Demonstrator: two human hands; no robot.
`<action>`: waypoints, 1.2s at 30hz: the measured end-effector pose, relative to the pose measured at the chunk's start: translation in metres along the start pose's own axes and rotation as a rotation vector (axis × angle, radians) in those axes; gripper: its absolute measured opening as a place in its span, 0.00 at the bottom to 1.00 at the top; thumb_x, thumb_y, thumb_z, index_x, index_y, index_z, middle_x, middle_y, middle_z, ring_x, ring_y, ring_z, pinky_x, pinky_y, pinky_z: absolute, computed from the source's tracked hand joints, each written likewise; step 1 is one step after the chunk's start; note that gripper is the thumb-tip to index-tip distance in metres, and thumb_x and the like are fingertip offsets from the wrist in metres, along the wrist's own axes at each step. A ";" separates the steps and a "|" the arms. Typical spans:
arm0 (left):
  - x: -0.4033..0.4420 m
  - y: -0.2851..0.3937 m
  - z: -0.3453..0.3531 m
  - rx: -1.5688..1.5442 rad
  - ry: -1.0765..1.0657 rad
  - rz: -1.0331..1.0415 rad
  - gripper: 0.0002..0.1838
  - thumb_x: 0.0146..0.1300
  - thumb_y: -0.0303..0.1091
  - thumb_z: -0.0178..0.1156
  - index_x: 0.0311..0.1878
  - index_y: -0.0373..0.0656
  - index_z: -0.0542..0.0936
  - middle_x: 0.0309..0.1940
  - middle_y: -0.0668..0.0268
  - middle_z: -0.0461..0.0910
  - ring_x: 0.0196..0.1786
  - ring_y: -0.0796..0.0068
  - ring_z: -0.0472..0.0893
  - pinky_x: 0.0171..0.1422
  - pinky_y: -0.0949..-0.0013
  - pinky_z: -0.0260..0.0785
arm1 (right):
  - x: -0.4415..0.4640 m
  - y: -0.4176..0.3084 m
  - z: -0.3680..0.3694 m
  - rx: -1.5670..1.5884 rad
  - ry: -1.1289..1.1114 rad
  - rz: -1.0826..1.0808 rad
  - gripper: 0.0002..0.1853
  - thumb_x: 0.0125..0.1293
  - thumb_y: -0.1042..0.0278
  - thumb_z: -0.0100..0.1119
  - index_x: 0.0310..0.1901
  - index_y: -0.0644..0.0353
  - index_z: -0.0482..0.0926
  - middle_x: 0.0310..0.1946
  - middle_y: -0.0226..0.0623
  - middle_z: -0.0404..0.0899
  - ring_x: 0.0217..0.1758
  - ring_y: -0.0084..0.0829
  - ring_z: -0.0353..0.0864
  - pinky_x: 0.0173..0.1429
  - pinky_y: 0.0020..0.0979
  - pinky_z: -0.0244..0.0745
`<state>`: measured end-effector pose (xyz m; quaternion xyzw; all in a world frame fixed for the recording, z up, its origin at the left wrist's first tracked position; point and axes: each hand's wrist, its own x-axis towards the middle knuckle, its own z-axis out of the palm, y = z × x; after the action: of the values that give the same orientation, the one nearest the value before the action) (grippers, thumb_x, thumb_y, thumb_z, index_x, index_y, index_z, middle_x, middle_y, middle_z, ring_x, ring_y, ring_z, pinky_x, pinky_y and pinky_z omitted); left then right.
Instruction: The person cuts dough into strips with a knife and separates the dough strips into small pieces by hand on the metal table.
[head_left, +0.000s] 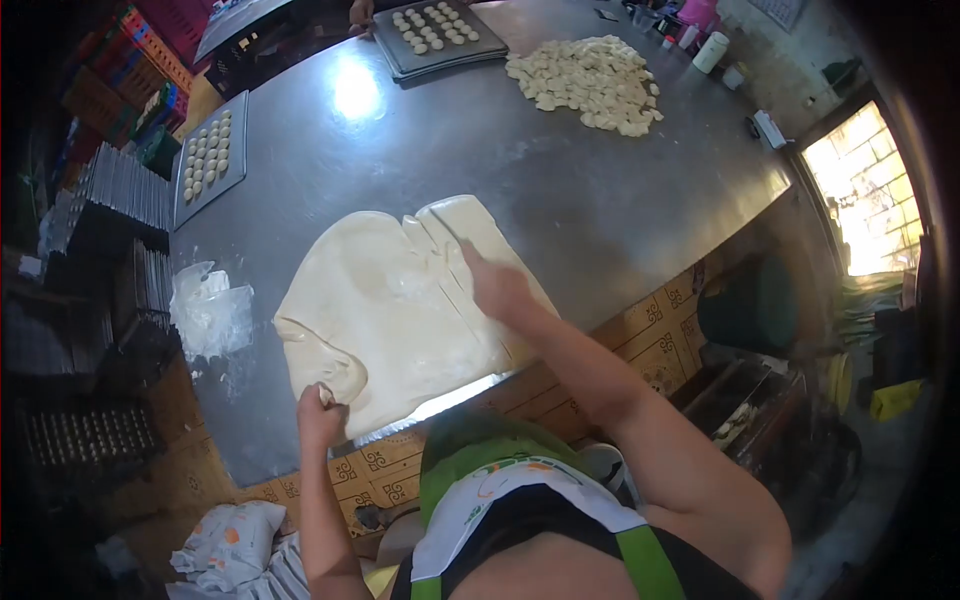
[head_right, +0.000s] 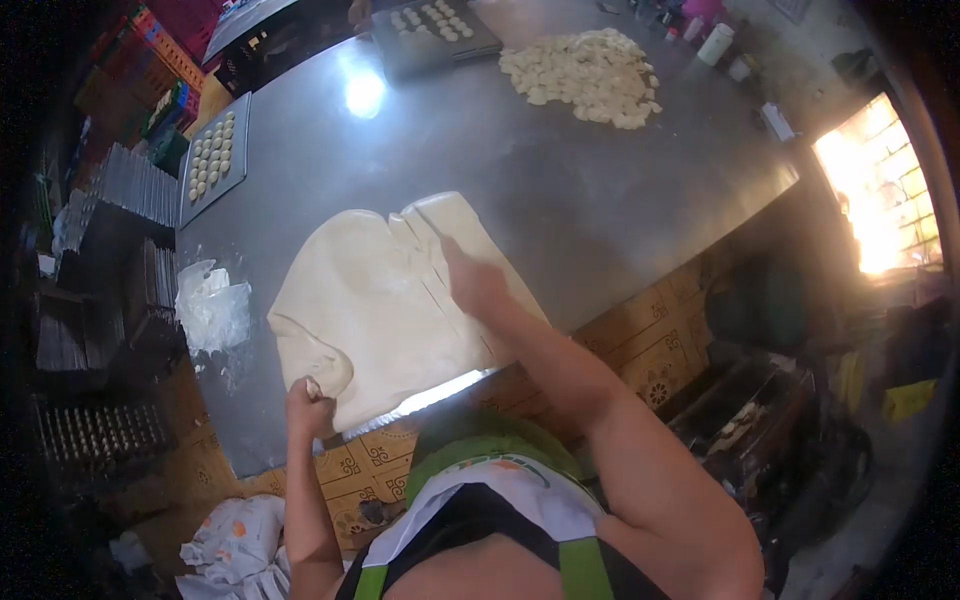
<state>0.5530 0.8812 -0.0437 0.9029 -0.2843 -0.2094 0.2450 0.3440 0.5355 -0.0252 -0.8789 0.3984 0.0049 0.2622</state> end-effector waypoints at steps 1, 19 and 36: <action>-0.002 0.000 0.002 -0.024 0.018 -0.005 0.14 0.43 0.27 0.70 0.34 0.39 0.77 0.28 0.57 0.80 0.31 0.58 0.81 0.38 0.61 0.73 | 0.039 -0.006 0.011 -0.025 0.018 -0.047 0.37 0.64 0.74 0.46 0.77 0.50 0.52 0.34 0.51 0.83 0.38 0.52 0.85 0.44 0.51 0.76; 0.011 -0.007 0.001 0.046 -0.004 0.034 0.11 0.45 0.27 0.68 0.32 0.40 0.77 0.26 0.59 0.81 0.29 0.65 0.80 0.37 0.63 0.73 | -0.320 0.135 0.021 -0.162 -0.398 0.077 0.40 0.64 0.66 0.52 0.78 0.42 0.51 0.31 0.50 0.84 0.30 0.48 0.85 0.35 0.48 0.78; 0.013 -0.012 0.001 -0.119 0.021 -0.026 0.14 0.43 0.26 0.69 0.37 0.39 0.81 0.28 0.58 0.83 0.33 0.66 0.83 0.40 0.63 0.74 | 0.086 -0.002 0.005 -0.070 0.002 -0.013 0.38 0.64 0.75 0.45 0.77 0.47 0.52 0.41 0.51 0.84 0.45 0.52 0.84 0.53 0.49 0.77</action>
<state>0.5669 0.8819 -0.0547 0.8927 -0.2568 -0.2195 0.2983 0.4052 0.4796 -0.0474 -0.8901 0.3926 0.0160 0.2310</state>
